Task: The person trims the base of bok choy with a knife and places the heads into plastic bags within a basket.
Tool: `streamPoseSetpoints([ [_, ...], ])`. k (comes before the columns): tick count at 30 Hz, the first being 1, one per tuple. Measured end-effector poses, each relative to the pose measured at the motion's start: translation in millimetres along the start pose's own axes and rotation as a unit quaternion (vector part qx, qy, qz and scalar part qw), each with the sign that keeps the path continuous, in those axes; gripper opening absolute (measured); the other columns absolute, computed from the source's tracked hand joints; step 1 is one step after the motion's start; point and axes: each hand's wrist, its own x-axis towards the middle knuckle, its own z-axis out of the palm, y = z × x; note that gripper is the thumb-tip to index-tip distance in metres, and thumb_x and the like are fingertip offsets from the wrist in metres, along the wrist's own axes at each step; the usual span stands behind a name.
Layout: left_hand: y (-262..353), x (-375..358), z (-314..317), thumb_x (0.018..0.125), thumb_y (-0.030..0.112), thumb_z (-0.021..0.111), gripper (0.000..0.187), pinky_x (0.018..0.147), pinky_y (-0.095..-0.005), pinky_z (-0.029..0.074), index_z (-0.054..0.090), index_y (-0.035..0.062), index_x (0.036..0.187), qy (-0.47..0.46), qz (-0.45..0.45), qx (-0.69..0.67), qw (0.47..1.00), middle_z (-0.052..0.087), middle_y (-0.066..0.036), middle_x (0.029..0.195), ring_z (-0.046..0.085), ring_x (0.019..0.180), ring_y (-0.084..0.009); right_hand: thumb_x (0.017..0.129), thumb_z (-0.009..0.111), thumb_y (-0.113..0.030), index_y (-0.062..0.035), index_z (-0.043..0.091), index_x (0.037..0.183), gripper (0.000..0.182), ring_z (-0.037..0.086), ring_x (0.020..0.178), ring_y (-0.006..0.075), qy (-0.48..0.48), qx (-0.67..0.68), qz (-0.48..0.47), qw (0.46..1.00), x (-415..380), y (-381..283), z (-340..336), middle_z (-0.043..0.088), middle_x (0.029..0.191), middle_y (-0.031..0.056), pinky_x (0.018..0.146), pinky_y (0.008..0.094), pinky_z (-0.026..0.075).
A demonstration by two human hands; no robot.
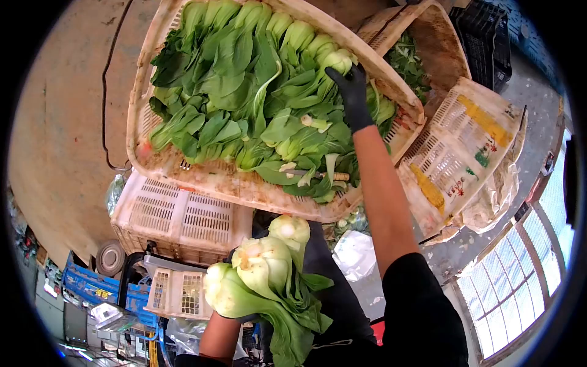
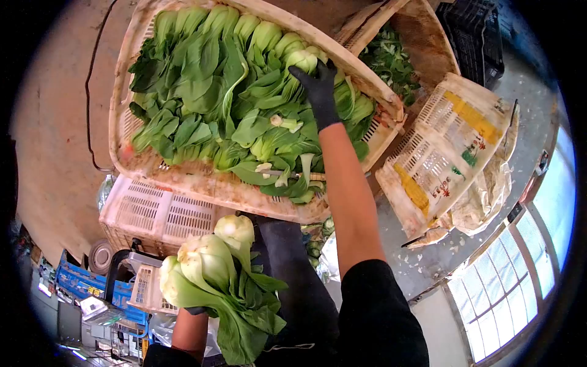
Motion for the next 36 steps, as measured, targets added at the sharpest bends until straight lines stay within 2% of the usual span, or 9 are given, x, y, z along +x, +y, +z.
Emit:
streamPoseSetpoints([
  [2,-1,-7,-2,0.084,0.021,0.052,0.036,0.079,-0.0292,0.036,0.04,0.006,0.115,0.006,0.032,0.082,0.996,0.042,-0.006,0.109,0.042,0.093,-0.0167,0.065,0.078,-0.028,0.0059,0.055,0.106,0.058,0.046,0.106,0.0235,-0.024,0.064,0.094,0.993,-2,-16,-3,0.037,0.122,0.0158,0.088,0.0322,0.041],
  [5,-6,-18,-4,0.084,0.022,0.053,0.039,0.081,-0.0297,0.036,0.039,0.0064,0.117,0.01,0.077,0.188,0.979,0.041,-0.006,0.111,0.042,0.096,-0.017,0.065,0.078,-0.028,0.006,0.055,0.107,0.059,0.044,0.107,0.0239,0.033,-0.053,-0.01,0.998,-9,-4,-1,0.038,0.12,0.0156,0.089,0.034,0.041],
  [11,-11,-61,-5,0.084,0.023,0.054,0.043,0.086,-0.0308,0.035,0.038,0.0073,0.12,0.017,0.2,0.321,0.926,0.041,-0.006,0.116,0.041,0.101,-0.0175,0.054,0.081,-0.032,-0.0089,0.062,0.1,0.055,0.033,0.119,0.0372,0.061,-0.335,-0.407,0.848,-126,-131,-21,0.033,0.128,0.0199,0.098,0.045,0.03],
  [15,-8,-100,-8,0.084,0.024,0.055,0.045,0.089,-0.0316,0.034,0.038,0.0079,0.122,0.001,0.292,0.396,0.87,0.041,-0.006,0.119,0.041,0.105,-0.0178,0.055,0.079,-0.032,-0.0114,0.061,0.101,0.053,0.035,0.118,0.0362,-0.096,-0.344,-0.333,0.873,-227,-220,-36,0.039,0.125,0.0193,0.098,0.0449,0.03],
  [19,-42,-174,-47,0.084,0.025,0.057,0.048,0.092,-0.0323,0.033,0.037,0.0084,0.125,-0.012,0.338,0.452,0.825,0.04,-0.006,0.123,0.04,0.109,-0.0182,0.058,0.078,-0.028,-0.0068,0.055,0.109,0.059,0.038,0.117,0.0326,-0.3,-0.107,-0.046,0.947,-351,-285,-6,0.044,0.121,0.0168,0.099,0.042,0.029],
  [23,-134,-276,-149,0.083,0.026,0.058,0.051,0.095,-0.0331,0.032,0.037,0.009,0.127,-0.022,0.323,0.503,0.802,0.04,-0.006,0.126,0.04,0.112,-0.0185,0.061,0.078,-0.024,-0.0022,0.05,0.116,0.066,0.041,0.115,0.029,-0.488,-0.009,0.161,0.858,-500,-310,33,0.049,0.118,0.0142,0.1,0.039,0.029],
  [29,-242,-444,-332,0.083,0.028,0.059,0.055,0.1,-0.0342,0.031,0.036,0.0099,0.13,0.07,0.367,0.557,0.742,0.039,-0.006,0.131,0.039,0.117,-0.019,0.064,0.077,-0.026,-0.002,0.051,0.115,0.062,0.046,0.11,0.0281,-0.729,0.0,0.074,0.681,-695,-253,63,0.052,0.113,0.0118,0.098,0.0395,0.031],
  [34,-174,-503,-335,0.068,0.02,0.075,0.072,0.094,-0.0354,0.04,0.037,0.0043,0.127,0.202,0.468,0.358,0.782,0.05,-0.01,0.12,0.05,0.109,-0.021,0.074,0.068,-0.021,0.0014,0.048,0.116,0.052,0.044,0.114,0.0272,-0.573,0.099,0.084,0.809,-798,-145,160,0.036,0.131,0.0161,0.098,0.0351,0.032],
  [36,-105,-488,-338,0.071,0.024,0.071,0.071,0.095,-0.0322,0.037,0.035,0.0033,0.129,0.138,0.487,0.512,0.695,0.046,-0.009,0.125,0.045,0.113,-0.0189,0.081,0.062,-0.016,-0.0014,0.043,0.122,0.048,0.047,0.108,0.0214,-0.489,0.197,0.228,0.819,-797,-115,195,0.046,0.12,0.0109,0.094,0.0311,0.036],
])
